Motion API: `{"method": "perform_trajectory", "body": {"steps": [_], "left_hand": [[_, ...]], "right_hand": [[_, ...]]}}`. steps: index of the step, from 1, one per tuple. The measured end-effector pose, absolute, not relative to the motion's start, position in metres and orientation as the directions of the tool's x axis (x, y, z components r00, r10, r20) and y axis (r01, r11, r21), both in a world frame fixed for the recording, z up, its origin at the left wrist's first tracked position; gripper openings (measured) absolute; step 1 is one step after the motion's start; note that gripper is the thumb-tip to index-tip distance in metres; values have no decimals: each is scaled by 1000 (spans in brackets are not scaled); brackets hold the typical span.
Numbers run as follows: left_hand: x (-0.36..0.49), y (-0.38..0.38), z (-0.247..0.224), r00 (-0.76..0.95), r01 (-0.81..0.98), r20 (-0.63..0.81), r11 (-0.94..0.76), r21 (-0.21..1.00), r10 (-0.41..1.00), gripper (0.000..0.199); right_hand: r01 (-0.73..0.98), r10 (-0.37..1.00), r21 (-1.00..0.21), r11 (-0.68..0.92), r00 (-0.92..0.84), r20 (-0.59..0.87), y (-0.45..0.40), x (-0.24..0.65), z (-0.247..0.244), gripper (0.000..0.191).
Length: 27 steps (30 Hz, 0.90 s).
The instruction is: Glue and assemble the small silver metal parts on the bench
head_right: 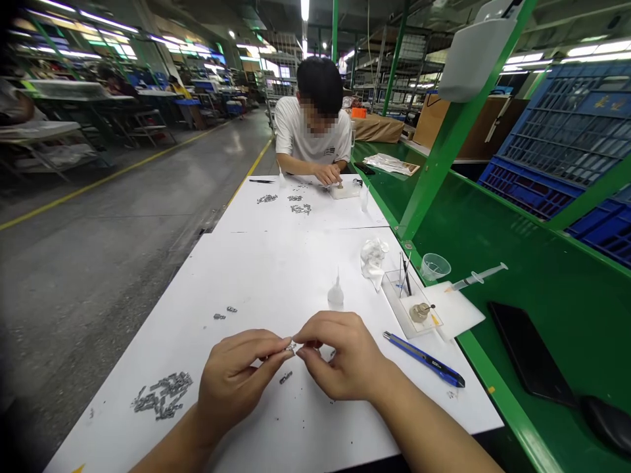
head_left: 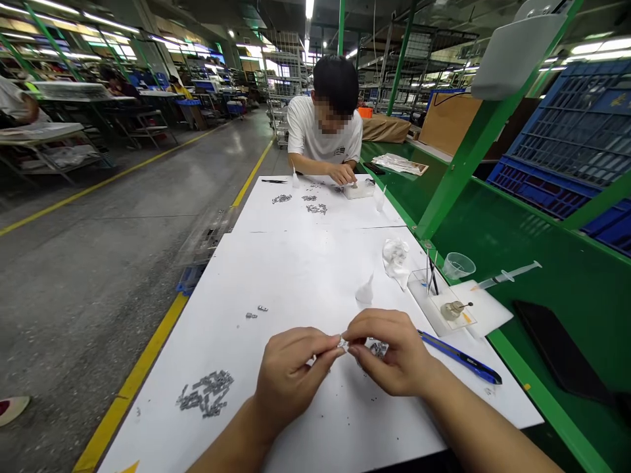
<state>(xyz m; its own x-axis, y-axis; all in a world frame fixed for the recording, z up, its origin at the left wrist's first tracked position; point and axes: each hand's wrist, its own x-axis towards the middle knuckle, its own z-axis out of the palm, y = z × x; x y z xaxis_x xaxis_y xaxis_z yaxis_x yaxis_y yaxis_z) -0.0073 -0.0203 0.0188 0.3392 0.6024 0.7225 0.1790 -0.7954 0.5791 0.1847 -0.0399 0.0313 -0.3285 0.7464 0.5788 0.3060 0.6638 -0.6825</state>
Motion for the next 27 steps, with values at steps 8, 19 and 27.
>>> {"method": "perform_trajectory", "body": {"steps": [8, 19, 27], "left_hand": [[-5, -17, 14, 356, 184, 709, -790, 586, 609, 16], [-5, -16, 13, 434, 153, 634, -746, 648, 640, 12], [-5, -16, 15, 417, 132, 647, -747, 652, 639, 15]], "right_hand": [[303, 736, -672, 676, -237, 634, -42, 179, 11, 19], [438, 662, -521, 733, -284, 693, -45, 182, 7, 18], [397, 674, -562, 726, -244, 698, -45, 179, 8, 20]]}}
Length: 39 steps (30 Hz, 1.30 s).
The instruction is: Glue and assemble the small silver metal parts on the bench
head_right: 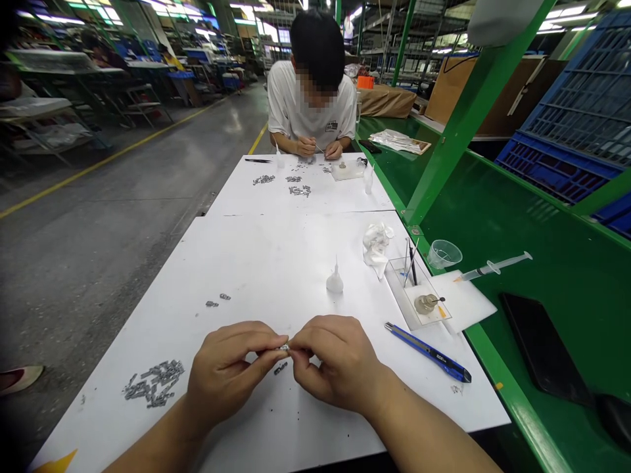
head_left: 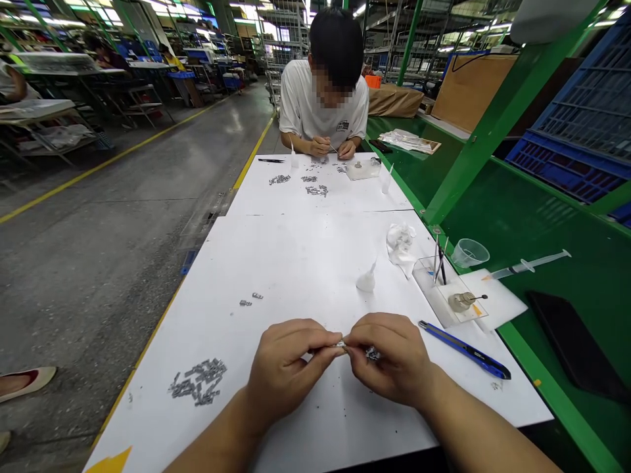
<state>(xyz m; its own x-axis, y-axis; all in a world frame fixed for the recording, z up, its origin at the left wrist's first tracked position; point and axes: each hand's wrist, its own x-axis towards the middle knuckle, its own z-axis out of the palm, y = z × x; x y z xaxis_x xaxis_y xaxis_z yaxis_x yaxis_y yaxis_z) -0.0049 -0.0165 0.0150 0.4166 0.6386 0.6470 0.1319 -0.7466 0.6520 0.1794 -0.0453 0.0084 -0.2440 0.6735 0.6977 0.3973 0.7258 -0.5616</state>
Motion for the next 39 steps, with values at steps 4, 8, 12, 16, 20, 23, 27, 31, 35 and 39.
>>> {"method": "perform_trajectory", "body": {"steps": [4, 8, 12, 16, 20, 23, 27, 31, 35, 39], "left_hand": [[-3, -16, 15, 404, 126, 657, -750, 650, 637, 15], [-2, -17, 15, 399, 132, 649, -741, 658, 648, 16], [-3, -17, 14, 386, 120, 643, -727, 676, 662, 23], [-4, -18, 12, 383, 107, 638, -718, 688, 669, 29], [-3, -19, 11, 354, 131, 659, -733, 667, 663, 40], [-3, -18, 11, 350, 157, 695, -770, 618, 629, 41], [-2, -16, 12, 388, 184, 710, -804, 565, 588, 33], [-2, -15, 11, 399, 215, 710, -812, 542, 580, 33], [-2, -15, 10, 394, 248, 695, -798, 550, 602, 27], [-3, -15, 11, 375, 266, 687, -782, 564, 623, 23]], "right_hand": [[370, 679, -583, 723, -227, 698, -46, 179, 9, 21], [363, 680, -589, 722, -217, 701, -46, 178, 9, 22], [358, 681, -592, 722, -215, 700, -45, 178, 9, 21], [316, 753, -689, 652, -164, 637, -47, 179, 10, 16], [-121, 988, -993, 16, -152, 34, -45, 181, 11, 8], [-406, 867, -790, -460, -396, -301, -40, 181, 8, 13], [-453, 791, -669, -589, -494, -361, -36, 180, 4, 12], [-429, 834, -733, -527, -429, -349, -37, 179, 3, 11], [-253, 930, -911, -326, -259, -262, -41, 178, 9, 13], [-54, 981, -991, -125, -154, -116, -47, 176, 13, 14]]}}
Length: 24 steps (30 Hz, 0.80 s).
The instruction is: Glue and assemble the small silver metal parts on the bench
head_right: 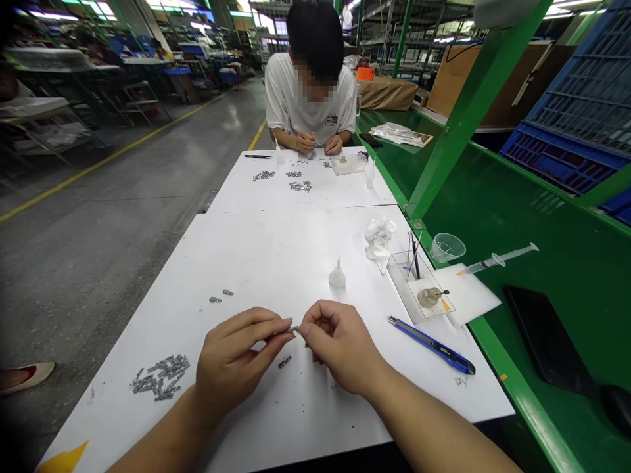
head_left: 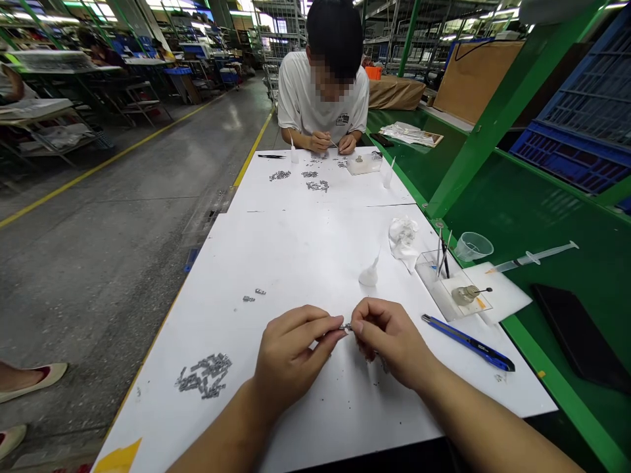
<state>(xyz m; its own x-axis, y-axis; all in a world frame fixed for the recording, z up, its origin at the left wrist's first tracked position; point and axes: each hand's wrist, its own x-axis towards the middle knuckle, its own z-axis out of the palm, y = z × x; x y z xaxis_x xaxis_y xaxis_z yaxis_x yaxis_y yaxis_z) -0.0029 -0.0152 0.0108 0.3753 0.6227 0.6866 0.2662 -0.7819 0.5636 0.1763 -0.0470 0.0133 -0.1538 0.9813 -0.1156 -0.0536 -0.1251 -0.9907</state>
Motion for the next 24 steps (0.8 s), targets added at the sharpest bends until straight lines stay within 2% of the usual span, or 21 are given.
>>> {"method": "perform_trajectory", "body": {"steps": [3, 5, 6, 10, 24], "left_hand": [[-4, -16, 12, 367, 257, 687, -778, 573, 627, 23], [-4, -16, 13, 364, 251, 693, -782, 571, 623, 22], [-3, -16, 13, 364, 249, 696, -784, 568, 619, 21], [-2, -17, 15, 364, 239, 701, -789, 566, 613, 19], [-3, -19, 18, 382, 244, 700, -796, 554, 603, 19]], "right_hand": [[154, 970, -958, 243, -23, 242, -51, 176, 13, 3], [293, 881, -840, 456, -18, 472, -52, 176, 12, 15], [336, 844, -788, 515, -42, 534, -52, 176, 12, 19], [381, 803, -721, 579, -110, 586, -51, 175, 14, 20], [374, 777, -695, 614, -132, 615, -50, 175, 12, 19]]}}
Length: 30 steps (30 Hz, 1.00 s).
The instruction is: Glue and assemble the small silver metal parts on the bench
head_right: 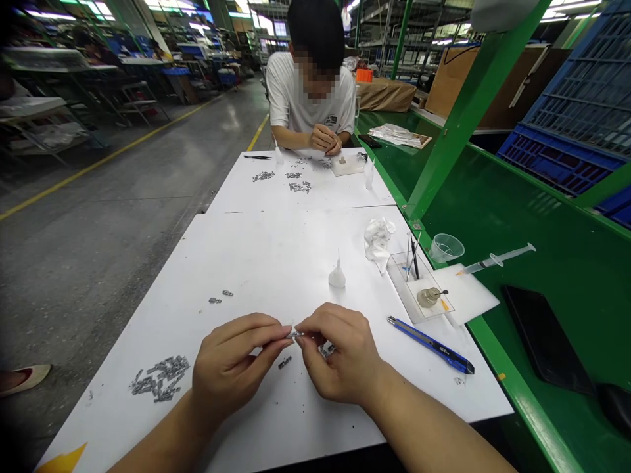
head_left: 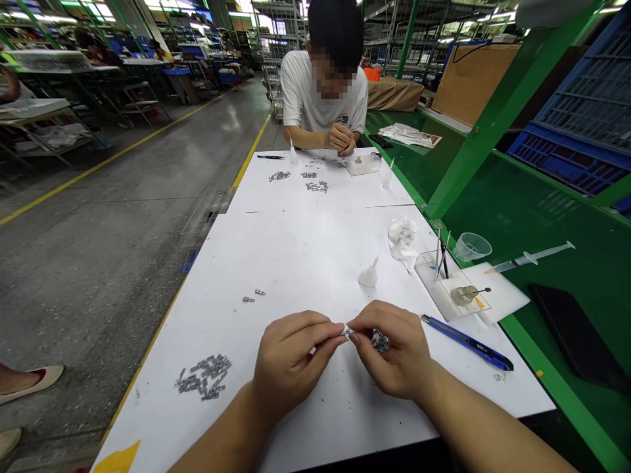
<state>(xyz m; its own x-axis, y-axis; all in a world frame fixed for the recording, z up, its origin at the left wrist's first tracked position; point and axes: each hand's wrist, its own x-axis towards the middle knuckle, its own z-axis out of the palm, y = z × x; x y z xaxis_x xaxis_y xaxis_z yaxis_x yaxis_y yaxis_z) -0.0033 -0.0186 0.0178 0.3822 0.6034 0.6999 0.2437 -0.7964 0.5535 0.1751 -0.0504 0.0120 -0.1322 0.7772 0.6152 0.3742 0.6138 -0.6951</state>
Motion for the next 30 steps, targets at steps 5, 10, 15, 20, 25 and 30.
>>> {"method": "perform_trajectory", "body": {"steps": [5, 10, 15, 20, 25, 30], "left_hand": [[-3, -18, 16, 389, 253, 697, -797, 548, 602, 16], [-4, -19, 21, 397, 262, 644, -753, 604, 654, 13], [-41, -7, 53, 522, 541, 335, -608, 581, 785, 8], [-100, 36, 61, 319, 866, 135, -347, 361, 938, 15], [-130, 62, 35, 263, 898, -16, -239, 369, 965, 27], [-127, 62, 22, 265, 907, -37, -236, 348, 964, 33]], "right_hand": [[376, 771, -687, 622, -144, 620, -50, 175, 10, 19], [377, 779, -694, 614, -149, 609, -48, 177, 9, 21], [412, 820, -726, 551, -106, 562, -47, 182, 7, 22], [391, 802, -715, 579, -116, 586, -50, 184, 4, 22], [399, 800, -710, 580, -114, 589, -51, 185, 5, 18], [420, 788, -697, 581, -76, 611, -48, 187, 4, 16]]}}
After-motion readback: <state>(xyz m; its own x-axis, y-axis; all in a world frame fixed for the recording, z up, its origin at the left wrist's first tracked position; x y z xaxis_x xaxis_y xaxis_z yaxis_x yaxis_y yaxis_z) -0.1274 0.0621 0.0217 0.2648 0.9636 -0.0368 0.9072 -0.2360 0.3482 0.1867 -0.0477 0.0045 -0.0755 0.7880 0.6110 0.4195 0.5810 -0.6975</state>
